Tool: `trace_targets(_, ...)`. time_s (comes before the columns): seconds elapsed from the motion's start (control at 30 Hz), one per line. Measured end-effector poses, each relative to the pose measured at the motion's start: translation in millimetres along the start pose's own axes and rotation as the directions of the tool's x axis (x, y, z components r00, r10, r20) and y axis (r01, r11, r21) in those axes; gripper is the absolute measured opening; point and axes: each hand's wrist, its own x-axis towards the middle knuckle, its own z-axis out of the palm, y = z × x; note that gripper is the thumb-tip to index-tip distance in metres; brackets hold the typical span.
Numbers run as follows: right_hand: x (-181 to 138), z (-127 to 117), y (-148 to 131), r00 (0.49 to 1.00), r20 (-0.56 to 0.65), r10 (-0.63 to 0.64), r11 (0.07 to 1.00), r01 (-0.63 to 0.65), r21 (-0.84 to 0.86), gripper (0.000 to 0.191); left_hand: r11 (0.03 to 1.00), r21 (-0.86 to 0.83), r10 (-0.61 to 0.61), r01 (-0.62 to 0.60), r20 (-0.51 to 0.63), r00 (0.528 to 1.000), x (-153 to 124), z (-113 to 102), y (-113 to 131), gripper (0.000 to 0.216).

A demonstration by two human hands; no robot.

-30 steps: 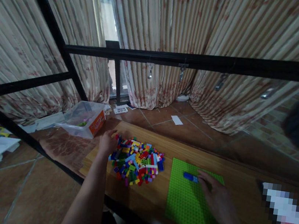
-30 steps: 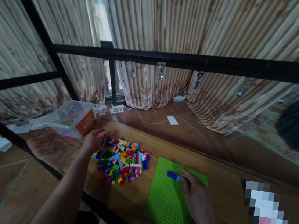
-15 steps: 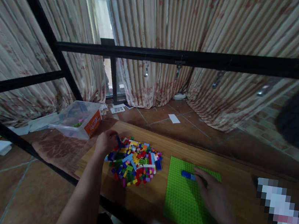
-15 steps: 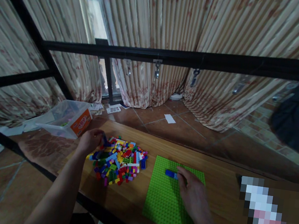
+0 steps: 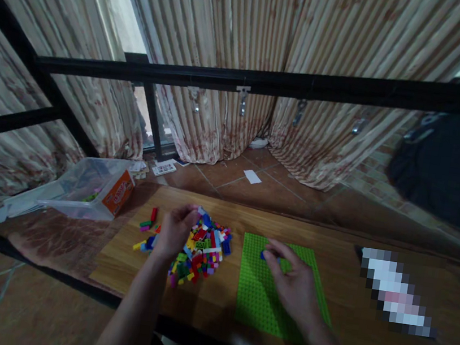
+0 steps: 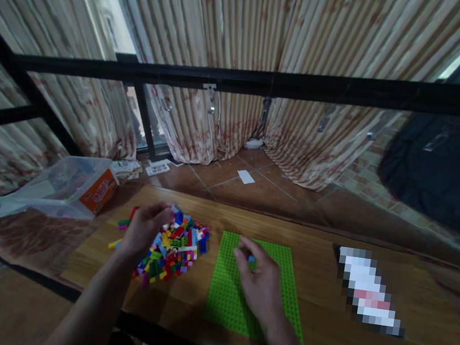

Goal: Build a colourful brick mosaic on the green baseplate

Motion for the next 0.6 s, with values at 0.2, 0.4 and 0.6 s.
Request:
trace_targets(0.2,-9,20,-22,1.000,0.002,0.001,0.989,-0.001,0.151,0.050,0.955,-0.224,-0.176,0.195,0.101,0.979,-46,90,-11,0.023)
trace_targets(0.4,-1,9,-12,0.994,-0.103,0.045,0.985,-0.027,0.170,0.032,0.964,-0.201,-0.133,0.175,0.207,0.969,-65,118,-17,0.019)
trace_targets(0.6,1,0,-5,0.997,0.015,0.069,0.989,-0.071,0.130,0.039,0.997,-0.041,-0.040,0.063,0.433,0.900,-61,109,-15,0.035)
